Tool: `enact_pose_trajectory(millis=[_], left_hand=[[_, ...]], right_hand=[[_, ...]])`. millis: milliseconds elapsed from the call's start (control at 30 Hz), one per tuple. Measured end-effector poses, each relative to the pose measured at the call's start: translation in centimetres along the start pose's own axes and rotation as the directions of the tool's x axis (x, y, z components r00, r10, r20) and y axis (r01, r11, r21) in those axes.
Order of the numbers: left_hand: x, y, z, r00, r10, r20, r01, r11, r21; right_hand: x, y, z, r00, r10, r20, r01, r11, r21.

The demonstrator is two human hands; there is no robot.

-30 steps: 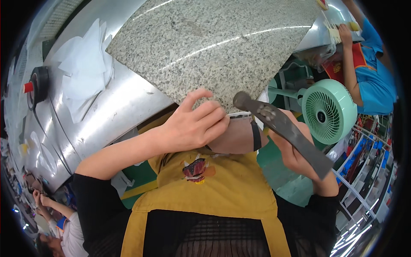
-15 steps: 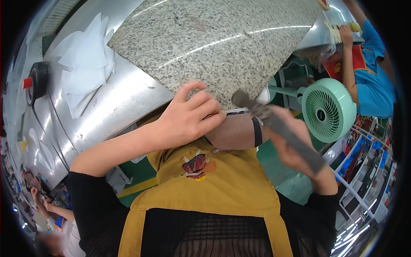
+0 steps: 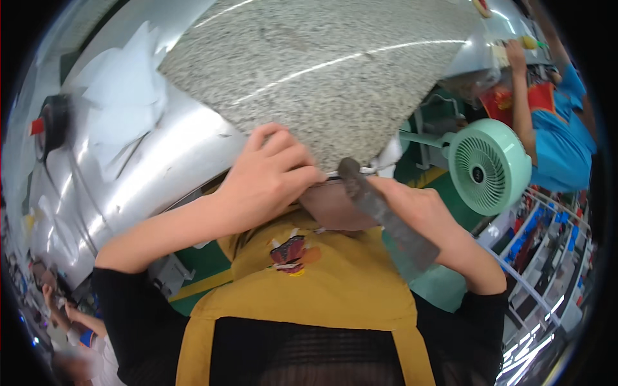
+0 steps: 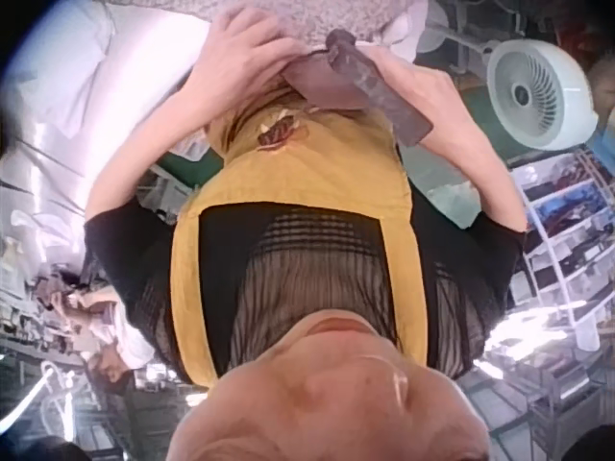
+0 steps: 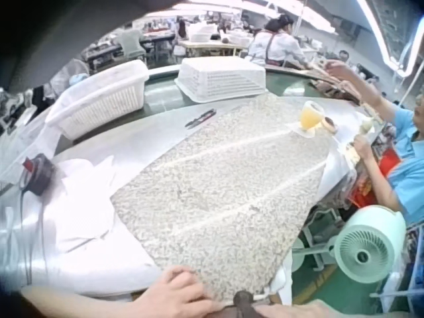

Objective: The person applies glue to white fabric pieces and attaches them to a brown sandal upper. They then use a hammer to secure the fabric to the sandal base, repeatedly striking the edges to ensure adhesion.

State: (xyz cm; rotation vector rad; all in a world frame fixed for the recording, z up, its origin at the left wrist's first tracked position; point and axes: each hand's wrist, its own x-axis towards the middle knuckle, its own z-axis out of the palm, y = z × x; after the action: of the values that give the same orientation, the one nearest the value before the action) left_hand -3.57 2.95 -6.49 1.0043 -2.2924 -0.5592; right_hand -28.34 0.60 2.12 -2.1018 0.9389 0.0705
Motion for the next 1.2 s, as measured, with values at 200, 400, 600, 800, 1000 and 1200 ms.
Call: enact_pose_trajectory(millis=[200,400,600,800,1000,1200], left_hand=[[-0.4,0.0,0.2,0.984,0.176,-0.027,-0.169,0.972,0.164],[-0.8,-0.2,0.4,0.978,0.206,-0.031,-0.195,0.956,0.22],[-0.6,-0.2,0.1,0.998,0.03,-0.054,-0.028,0.999,0.034],[-1.2,-0.8,0.3,0.99,0.132,-0.048,-0.127,0.987,0.101],[-1.3,-0.7,0.5,0.974,0.218,-0.069,-0.199,0.957,0.21],[-1.7,-0.3,0.9,0.975,0.203,-0.086,-0.184,0.964,0.192]], right_hand=[[-0.2,-0.4,-1.0,1.0,0.001,-0.024,0.002,0.994,0.106],[0.3,0.0,-0.7,0.999,-0.013,0.046,0.008,0.995,0.101],[0.7,-0.9,0.6,0.999,-0.042,0.022,0.043,0.998,-0.034],[0.6,-0.9,0.2,0.996,0.051,0.071,-0.057,0.994,0.092],[0.4,-1.1,1.0,1.0,-0.007,0.007,0.006,0.997,0.075],[0.2,-1.8,-0.2,0.998,-0.019,-0.066,0.025,0.995,0.095]])
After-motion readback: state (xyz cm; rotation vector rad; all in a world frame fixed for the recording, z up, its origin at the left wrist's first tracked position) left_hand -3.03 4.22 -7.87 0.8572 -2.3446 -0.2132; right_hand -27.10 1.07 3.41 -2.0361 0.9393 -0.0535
